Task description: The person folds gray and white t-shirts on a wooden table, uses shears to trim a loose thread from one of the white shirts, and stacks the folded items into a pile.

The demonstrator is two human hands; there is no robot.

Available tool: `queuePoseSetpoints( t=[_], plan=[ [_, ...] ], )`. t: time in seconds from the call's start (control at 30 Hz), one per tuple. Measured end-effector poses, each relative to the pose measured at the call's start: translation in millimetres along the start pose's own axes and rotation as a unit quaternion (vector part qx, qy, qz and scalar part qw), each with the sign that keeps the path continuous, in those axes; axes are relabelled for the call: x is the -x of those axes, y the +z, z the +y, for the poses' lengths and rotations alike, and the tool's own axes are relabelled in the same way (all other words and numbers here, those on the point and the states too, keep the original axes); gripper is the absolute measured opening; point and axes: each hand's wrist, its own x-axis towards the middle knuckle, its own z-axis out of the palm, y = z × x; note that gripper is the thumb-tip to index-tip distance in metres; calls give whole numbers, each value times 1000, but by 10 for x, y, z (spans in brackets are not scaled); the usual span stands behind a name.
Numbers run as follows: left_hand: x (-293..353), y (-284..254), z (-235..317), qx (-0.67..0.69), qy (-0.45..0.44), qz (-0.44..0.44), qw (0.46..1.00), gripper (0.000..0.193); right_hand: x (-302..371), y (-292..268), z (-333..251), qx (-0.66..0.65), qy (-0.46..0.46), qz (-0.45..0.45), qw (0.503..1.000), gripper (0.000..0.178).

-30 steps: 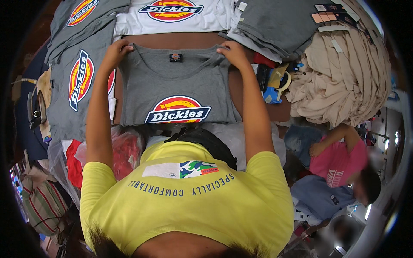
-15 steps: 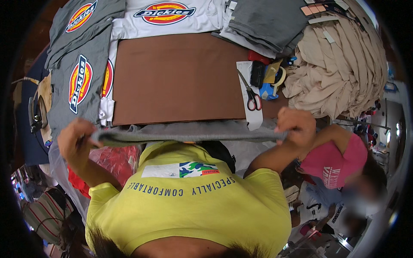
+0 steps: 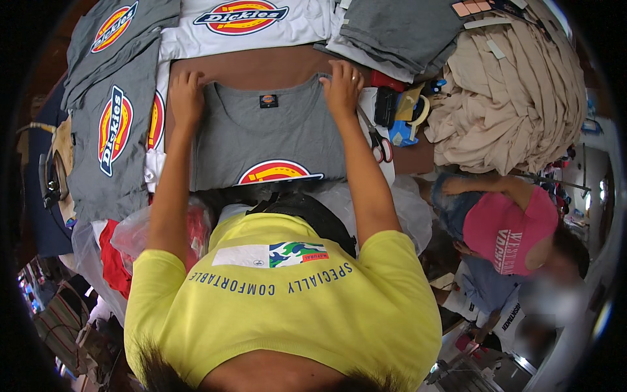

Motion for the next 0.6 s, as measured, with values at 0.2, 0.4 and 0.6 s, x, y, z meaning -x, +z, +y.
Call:
queuePoseSetpoints(
  t=[0.2, 0.4, 0.6],
  plan=[
    [1149, -280, 905, 42, -26, -152, 987, 50, 1110, -291, -536, -162, -213, -230, 936, 60],
    [1071, -151, 570, -34, -8, -163, 986, 64, 1165, -134, -140, -16, -150, -195, 969, 59],
    [480, 204, 122, -18, 16, -129, 991, 65, 537, 197, 130, 14, -64, -103, 992, 52]
  ],
)
